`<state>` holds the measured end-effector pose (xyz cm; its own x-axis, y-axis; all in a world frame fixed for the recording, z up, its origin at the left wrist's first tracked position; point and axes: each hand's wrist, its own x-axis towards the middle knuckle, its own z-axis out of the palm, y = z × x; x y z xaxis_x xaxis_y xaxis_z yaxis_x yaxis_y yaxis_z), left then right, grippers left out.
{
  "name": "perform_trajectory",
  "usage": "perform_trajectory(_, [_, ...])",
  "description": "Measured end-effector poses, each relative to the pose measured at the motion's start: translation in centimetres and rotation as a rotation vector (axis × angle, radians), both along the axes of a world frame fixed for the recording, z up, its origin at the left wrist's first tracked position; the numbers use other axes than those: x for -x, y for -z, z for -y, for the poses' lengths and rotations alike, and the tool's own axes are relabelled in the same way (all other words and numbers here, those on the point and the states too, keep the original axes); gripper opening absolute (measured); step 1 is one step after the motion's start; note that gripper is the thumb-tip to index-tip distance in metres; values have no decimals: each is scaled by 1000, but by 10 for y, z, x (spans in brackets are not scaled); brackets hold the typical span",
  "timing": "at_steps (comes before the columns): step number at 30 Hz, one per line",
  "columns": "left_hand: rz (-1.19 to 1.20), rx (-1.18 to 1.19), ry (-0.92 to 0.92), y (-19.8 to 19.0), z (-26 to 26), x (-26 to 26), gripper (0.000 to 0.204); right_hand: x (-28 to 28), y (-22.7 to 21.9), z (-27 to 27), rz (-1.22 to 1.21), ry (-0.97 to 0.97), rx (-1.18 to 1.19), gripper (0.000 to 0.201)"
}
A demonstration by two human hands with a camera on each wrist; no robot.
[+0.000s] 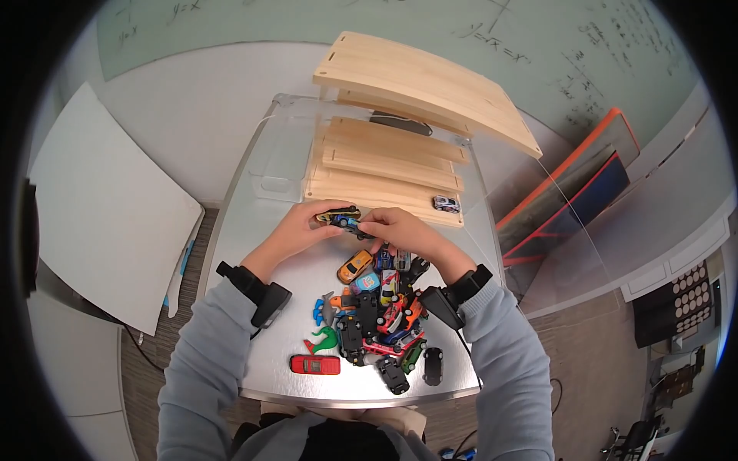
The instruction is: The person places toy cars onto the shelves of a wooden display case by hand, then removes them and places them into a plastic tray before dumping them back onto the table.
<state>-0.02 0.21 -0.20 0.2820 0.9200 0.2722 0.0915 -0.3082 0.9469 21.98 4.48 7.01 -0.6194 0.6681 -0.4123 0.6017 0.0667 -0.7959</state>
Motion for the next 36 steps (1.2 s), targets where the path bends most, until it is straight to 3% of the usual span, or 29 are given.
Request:
perform_trajectory(7, [23, -24, 28, 7, -5, 0, 43, -4, 4, -5, -105, 4, 131, 31])
perform_trajectory(9, [1, 7, 50, 5, -5, 2, 44, -4, -4, -2, 8, -51, -50, 30])
perform_trajectory(11, [-114, 5, -43, 1, -4, 3, 41, -8, -9, -9, 33, -44, -143, 30])
perform_trajectory(13, [-69, 17, -76, 11, -9, 2, 39, -18, -10, -24, 60, -34, -238, 30])
perform_trajectory(15, [-24, 27, -110, 15, -10, 1, 37, -33, 0, -48, 23, 117, -593, 30])
perform_trajectory(16, [-9, 15, -120, 15, -9, 1, 36, -37, -3, -52, 25, 114, -593, 30])
perform_trajectory(18, [6, 2, -133, 16, -9, 1, 35, -44, -7, -59, 282, 234, -934, 30])
perform_trajectory(24, [19, -14, -150, 21, -13, 1, 34, -56, 28, -70, 447, 134, -926, 30])
perform_trajectory(27, [-28, 6, -131, 19, -12, 2, 33, -59, 42, -73, 391, 139, -1009, 32])
perform_trajectory(36, [-2, 70, -105, 17, -11, 1, 31, -60, 40, -68, 622, 118, -1198, 33])
